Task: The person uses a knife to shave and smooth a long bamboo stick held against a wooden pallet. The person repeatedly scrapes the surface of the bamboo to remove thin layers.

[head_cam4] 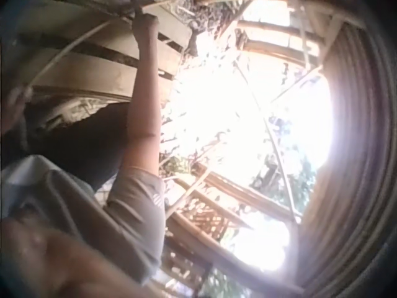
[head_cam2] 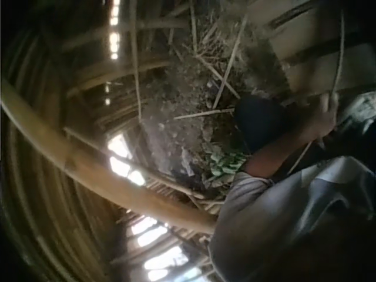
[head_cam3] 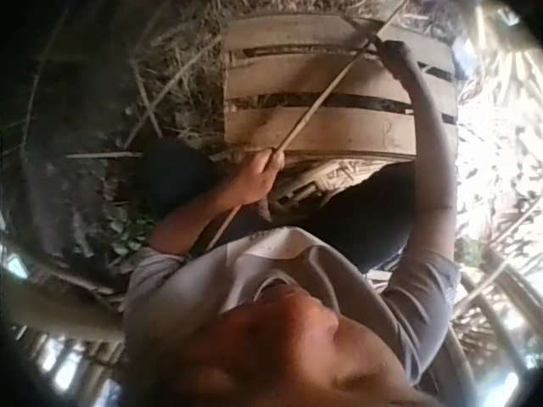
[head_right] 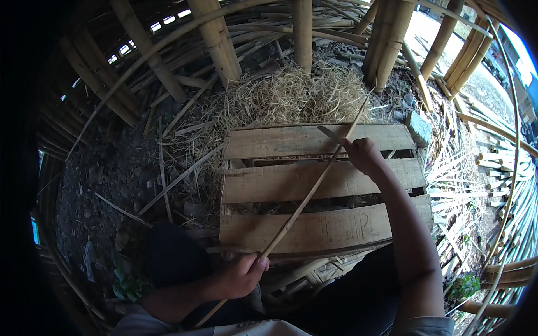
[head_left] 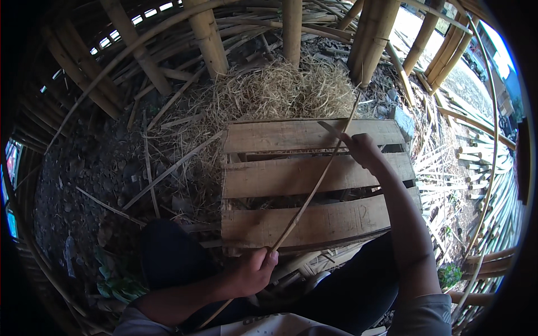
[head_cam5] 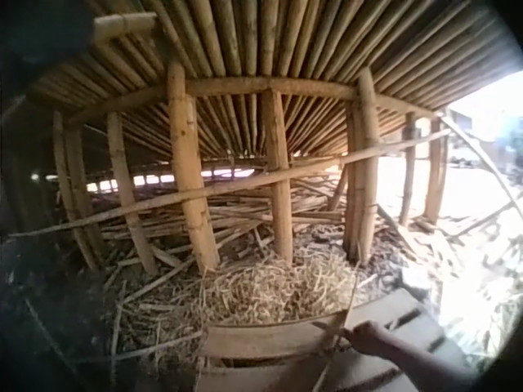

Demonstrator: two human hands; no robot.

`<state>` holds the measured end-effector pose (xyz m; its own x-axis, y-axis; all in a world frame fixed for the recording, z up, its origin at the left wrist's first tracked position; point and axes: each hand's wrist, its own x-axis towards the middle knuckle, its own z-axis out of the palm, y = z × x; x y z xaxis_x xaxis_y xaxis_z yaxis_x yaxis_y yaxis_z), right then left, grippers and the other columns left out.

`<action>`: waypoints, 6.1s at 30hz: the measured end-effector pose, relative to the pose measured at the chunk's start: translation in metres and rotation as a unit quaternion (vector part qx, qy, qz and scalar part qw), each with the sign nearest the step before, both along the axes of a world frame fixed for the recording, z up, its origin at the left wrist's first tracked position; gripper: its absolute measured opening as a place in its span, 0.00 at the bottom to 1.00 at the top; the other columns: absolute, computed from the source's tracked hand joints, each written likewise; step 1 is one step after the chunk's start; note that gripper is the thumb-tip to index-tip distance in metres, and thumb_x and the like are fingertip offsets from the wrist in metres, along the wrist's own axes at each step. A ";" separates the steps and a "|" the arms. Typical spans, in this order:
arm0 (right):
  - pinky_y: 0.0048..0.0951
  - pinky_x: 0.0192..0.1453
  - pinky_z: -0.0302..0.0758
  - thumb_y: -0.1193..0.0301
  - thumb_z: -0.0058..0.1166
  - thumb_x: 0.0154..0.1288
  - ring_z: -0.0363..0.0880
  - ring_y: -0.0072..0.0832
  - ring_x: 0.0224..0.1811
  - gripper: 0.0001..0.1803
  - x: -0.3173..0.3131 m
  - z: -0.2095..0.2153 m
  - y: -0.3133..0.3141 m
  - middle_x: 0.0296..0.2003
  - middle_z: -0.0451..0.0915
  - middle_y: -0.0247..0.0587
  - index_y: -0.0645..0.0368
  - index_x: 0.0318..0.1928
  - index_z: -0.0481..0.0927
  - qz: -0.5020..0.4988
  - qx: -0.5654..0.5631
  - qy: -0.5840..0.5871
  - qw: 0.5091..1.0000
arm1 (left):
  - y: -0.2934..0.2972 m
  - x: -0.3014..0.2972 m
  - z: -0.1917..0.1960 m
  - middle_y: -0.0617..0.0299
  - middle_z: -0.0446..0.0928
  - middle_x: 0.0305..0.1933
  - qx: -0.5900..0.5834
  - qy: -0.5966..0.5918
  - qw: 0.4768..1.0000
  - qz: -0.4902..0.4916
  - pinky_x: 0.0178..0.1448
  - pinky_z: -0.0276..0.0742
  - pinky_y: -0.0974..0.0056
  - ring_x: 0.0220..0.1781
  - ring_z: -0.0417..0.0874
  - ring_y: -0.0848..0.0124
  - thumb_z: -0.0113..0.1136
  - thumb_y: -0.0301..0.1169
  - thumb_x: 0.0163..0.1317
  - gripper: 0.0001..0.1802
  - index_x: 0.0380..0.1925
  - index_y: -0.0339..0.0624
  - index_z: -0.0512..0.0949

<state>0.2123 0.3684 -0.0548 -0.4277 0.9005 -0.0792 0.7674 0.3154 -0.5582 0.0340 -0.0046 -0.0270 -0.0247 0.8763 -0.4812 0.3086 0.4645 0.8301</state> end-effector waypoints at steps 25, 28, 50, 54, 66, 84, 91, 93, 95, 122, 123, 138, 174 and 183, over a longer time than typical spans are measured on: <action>0.26 0.21 0.59 0.52 0.64 0.68 0.62 0.14 0.17 0.25 -0.053 0.038 -0.109 0.16 0.68 0.24 0.62 0.25 0.79 0.136 -0.277 0.065 0.949 | 0.028 -0.015 -0.021 0.65 0.71 0.25 -0.063 -0.232 0.967 0.084 0.31 0.74 0.64 0.24 0.73 0.75 0.39 0.45 0.80 0.22 0.42 0.37 0.72; 0.29 0.25 0.66 0.55 0.59 0.72 0.66 0.19 0.19 0.23 -0.049 0.042 -0.093 0.17 0.70 0.27 0.62 0.28 0.80 0.246 -0.190 0.038 0.950 | 0.015 -0.019 -0.050 0.61 0.73 0.27 0.041 -0.014 0.999 0.026 0.35 0.75 0.59 0.27 0.75 0.71 0.41 0.43 0.80 0.20 0.39 0.37 0.71; 0.51 0.30 0.73 0.55 0.49 0.77 0.79 0.64 0.29 0.30 -0.031 0.006 -0.052 0.21 0.76 0.67 0.70 0.25 0.79 0.042 0.007 0.008 0.999 | 0.024 -0.019 -0.002 0.41 0.78 0.23 0.086 0.226 0.970 -0.017 0.30 0.76 0.46 0.25 0.82 0.44 0.48 0.35 0.76 0.16 0.31 0.34 0.72; 0.45 0.25 0.72 0.51 0.46 0.78 0.79 0.46 0.18 0.32 -0.028 -0.007 -0.062 0.17 0.75 0.59 0.70 0.28 0.78 0.086 0.009 0.011 0.996 | 0.023 -0.020 -0.009 0.41 0.78 0.23 0.090 0.245 0.965 -0.021 0.30 0.77 0.46 0.25 0.82 0.43 0.47 0.36 0.76 0.17 0.31 0.34 0.73; 0.40 0.22 0.74 0.47 0.46 0.77 0.78 0.36 0.15 0.35 -0.040 0.031 -0.034 0.13 0.73 0.47 0.68 0.26 0.78 -0.028 -0.135 -0.086 0.987 | 0.024 -0.021 -0.002 0.41 0.78 0.23 0.083 0.218 0.972 -0.017 0.31 0.77 0.46 0.26 0.83 0.43 0.47 0.36 0.77 0.17 0.31 0.34 0.73; 0.48 0.28 0.75 0.53 0.44 0.79 0.83 0.57 0.28 0.29 -0.048 0.013 -0.065 0.24 0.80 0.61 0.67 0.32 0.81 0.154 0.042 -0.043 0.986 | 0.023 -0.021 -0.004 0.38 0.78 0.24 0.077 0.189 0.979 0.007 0.32 0.76 0.45 0.27 0.82 0.41 0.47 0.36 0.77 0.18 0.31 0.34 0.74; 0.50 0.31 0.74 0.53 0.46 0.78 0.81 0.59 0.28 0.31 -0.038 -0.008 -0.041 0.20 0.77 0.64 0.67 0.26 0.81 0.130 0.066 -0.064 0.987 | 0.025 -0.022 -0.010 0.40 0.78 0.24 0.068 0.154 0.986 0.012 0.35 0.76 0.46 0.28 0.82 0.41 0.44 0.39 0.78 0.23 0.29 0.33 0.76; 0.51 0.31 0.75 0.53 0.46 0.78 0.81 0.60 0.28 0.31 -0.050 -0.008 -0.090 0.20 0.77 0.64 0.69 0.26 0.80 0.161 0.054 0.023 0.985 | 0.024 -0.026 -0.016 0.39 0.78 0.24 0.041 0.145 0.988 0.016 0.36 0.76 0.46 0.28 0.82 0.41 0.43 0.39 0.78 0.23 0.30 0.32 0.76; 0.49 0.30 0.75 0.54 0.46 0.78 0.81 0.59 0.28 0.31 -0.050 -0.014 -0.097 0.21 0.78 0.64 0.69 0.26 0.80 0.223 0.084 0.120 0.964 | 0.022 -0.025 -0.023 0.39 0.78 0.24 0.051 0.121 0.991 0.022 0.36 0.76 0.46 0.28 0.82 0.42 0.42 0.40 0.79 0.24 0.29 0.32 0.76; 0.54 0.39 0.76 0.56 0.47 0.77 0.81 0.62 0.33 0.27 -0.045 0.016 -0.081 0.23 0.78 0.65 0.68 0.30 0.81 0.154 -0.001 -0.085 0.984 | 0.019 -0.011 -0.002 0.40 0.78 0.21 0.092 0.279 0.956 -0.015 0.29 0.78 0.47 0.26 0.83 0.43 0.48 0.36 0.76 0.16 0.33 0.34 0.74; 0.53 0.40 0.77 0.57 0.47 0.77 0.81 0.62 0.34 0.25 -0.048 0.034 -0.086 0.24 0.79 0.65 0.67 0.31 0.81 0.086 -0.077 -0.071 0.991 | 0.019 -0.011 -0.001 0.41 0.78 0.21 0.092 0.283 0.954 -0.014 0.28 0.78 0.47 0.25 0.83 0.43 0.49 0.36 0.76 0.16 0.33 0.34 0.74; 0.58 0.36 0.77 0.54 0.44 0.78 0.81 0.63 0.29 0.31 -0.046 0.027 -0.110 0.20 0.77 0.64 0.66 0.25 0.80 0.132 -0.013 -0.045 0.990 | 0.024 -0.014 0.000 0.39 0.78 0.23 0.065 0.269 0.961 -0.010 0.30 0.79 0.45 0.27 0.83 0.41 0.49 0.36 0.76 0.16 0.33 0.35 0.74; 0.51 0.30 0.75 0.61 0.48 0.77 0.80 0.60 0.28 0.26 -0.053 0.027 -0.169 0.21 0.77 0.63 0.68 0.24 0.78 0.267 -0.003 -0.005 0.964 | 0.033 -0.017 -0.009 0.38 0.79 0.26 0.035 0.195 0.980 -0.015 0.37 0.80 0.44 0.32 0.84 0.40 0.44 0.37 0.77 0.19 0.34 0.32 0.75; 0.47 0.37 0.78 0.63 0.45 0.78 0.82 0.57 0.32 0.19 -0.051 0.038 -0.168 0.24 0.78 0.61 0.68 0.40 0.80 0.281 -0.098 -0.040 0.954 | 0.026 -0.009 -0.013 0.40 0.79 0.23 0.122 0.311 0.942 -0.014 0.34 0.81 0.44 0.30 0.84 0.40 0.48 0.36 0.75 0.16 0.34 0.34 0.74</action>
<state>0.1612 0.2006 -0.0167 -0.8245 0.4946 -0.2748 0.5499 0.5861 -0.5951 0.0250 0.0212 -0.0403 -0.2108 0.9634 -0.1655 0.7801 0.2678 0.5654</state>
